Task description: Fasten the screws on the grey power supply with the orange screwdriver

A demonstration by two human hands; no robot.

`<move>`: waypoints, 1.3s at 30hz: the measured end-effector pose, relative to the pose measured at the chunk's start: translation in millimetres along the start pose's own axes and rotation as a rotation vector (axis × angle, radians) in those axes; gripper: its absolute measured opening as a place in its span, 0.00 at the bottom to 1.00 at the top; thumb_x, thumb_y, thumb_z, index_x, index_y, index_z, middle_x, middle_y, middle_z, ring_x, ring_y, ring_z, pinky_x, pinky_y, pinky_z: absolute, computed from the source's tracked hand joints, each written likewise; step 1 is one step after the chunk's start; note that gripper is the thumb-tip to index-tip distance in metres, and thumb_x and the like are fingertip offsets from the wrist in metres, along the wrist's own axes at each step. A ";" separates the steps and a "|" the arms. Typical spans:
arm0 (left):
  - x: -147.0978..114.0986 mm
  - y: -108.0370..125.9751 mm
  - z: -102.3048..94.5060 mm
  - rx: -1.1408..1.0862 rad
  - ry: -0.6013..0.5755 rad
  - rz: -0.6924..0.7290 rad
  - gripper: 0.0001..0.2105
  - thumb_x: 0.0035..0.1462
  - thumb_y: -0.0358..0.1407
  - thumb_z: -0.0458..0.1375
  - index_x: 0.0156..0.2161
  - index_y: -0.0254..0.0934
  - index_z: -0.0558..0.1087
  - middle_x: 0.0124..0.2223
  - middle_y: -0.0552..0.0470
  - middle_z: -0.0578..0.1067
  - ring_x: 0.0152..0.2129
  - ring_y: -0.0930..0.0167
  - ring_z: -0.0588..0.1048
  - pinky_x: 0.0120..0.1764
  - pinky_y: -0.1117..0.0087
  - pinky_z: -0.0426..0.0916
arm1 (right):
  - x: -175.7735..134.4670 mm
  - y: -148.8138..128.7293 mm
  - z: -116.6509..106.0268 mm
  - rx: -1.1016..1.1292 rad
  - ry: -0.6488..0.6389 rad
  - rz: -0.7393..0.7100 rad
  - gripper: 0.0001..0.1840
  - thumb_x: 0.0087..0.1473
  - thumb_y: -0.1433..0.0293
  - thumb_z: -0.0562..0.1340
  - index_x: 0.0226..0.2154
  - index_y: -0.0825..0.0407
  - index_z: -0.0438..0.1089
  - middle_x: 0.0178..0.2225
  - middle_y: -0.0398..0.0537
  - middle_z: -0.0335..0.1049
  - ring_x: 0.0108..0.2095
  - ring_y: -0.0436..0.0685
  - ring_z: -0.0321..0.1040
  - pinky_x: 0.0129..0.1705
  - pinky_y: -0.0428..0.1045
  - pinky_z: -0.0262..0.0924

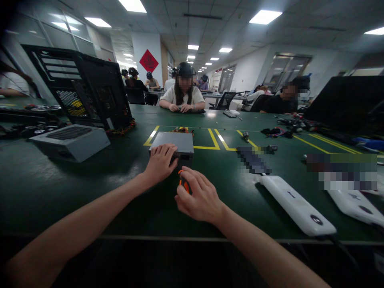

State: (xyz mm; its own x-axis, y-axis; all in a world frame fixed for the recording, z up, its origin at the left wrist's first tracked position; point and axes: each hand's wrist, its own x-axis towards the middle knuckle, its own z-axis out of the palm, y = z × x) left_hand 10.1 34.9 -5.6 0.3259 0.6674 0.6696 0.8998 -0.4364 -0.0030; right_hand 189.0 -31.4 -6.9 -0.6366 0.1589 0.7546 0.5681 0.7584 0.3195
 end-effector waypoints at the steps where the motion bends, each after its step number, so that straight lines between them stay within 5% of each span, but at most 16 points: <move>1: -0.1 -0.1 0.0 0.000 -0.001 0.002 0.15 0.55 0.36 0.50 0.48 0.36 0.63 0.50 0.44 0.66 0.47 0.62 0.62 0.47 0.60 0.56 | -0.2 -0.1 -0.2 0.012 0.002 -0.031 0.06 0.51 0.71 0.56 0.34 0.53 0.61 0.45 0.58 0.64 0.51 0.63 0.61 0.42 0.55 0.64; 7: -0.4 -0.6 0.5 -0.002 -0.005 0.007 0.15 0.55 0.35 0.49 0.48 0.36 0.62 0.51 0.44 0.65 0.48 0.61 0.62 0.47 0.59 0.56 | -2.7 -2.7 0.7 -0.083 0.000 -0.087 0.09 0.50 0.70 0.59 0.38 0.51 0.63 0.42 0.56 0.68 0.44 0.58 0.66 0.37 0.49 0.65; 32: 1.7 -3.1 -1.1 0.006 -0.013 0.014 0.13 0.56 0.35 0.48 0.47 0.36 0.63 0.49 0.45 0.66 0.46 0.62 0.63 0.44 0.60 0.56 | -5.4 -4.8 5.0 -0.053 0.027 -0.054 0.05 0.50 0.75 0.57 0.33 0.53 0.61 0.40 0.56 0.65 0.46 0.61 0.64 0.39 0.52 0.65; 39: 1.7 -2.8 -1.3 -0.007 -0.016 0.009 0.13 0.56 0.35 0.48 0.47 0.37 0.63 0.49 0.45 0.66 0.46 0.62 0.62 0.45 0.60 0.56 | -5.8 -2.0 3.8 -0.076 0.049 -0.064 0.10 0.50 0.73 0.60 0.38 0.53 0.61 0.40 0.56 0.67 0.43 0.57 0.66 0.38 0.49 0.66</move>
State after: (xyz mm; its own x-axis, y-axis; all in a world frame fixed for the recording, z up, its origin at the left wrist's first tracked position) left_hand 7.7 36.5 -3.4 0.3388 0.6731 0.6574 0.8949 -0.4463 -0.0042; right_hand 189.5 -31.4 -14.1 -0.6478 0.0786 0.7578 0.5656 0.7160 0.4092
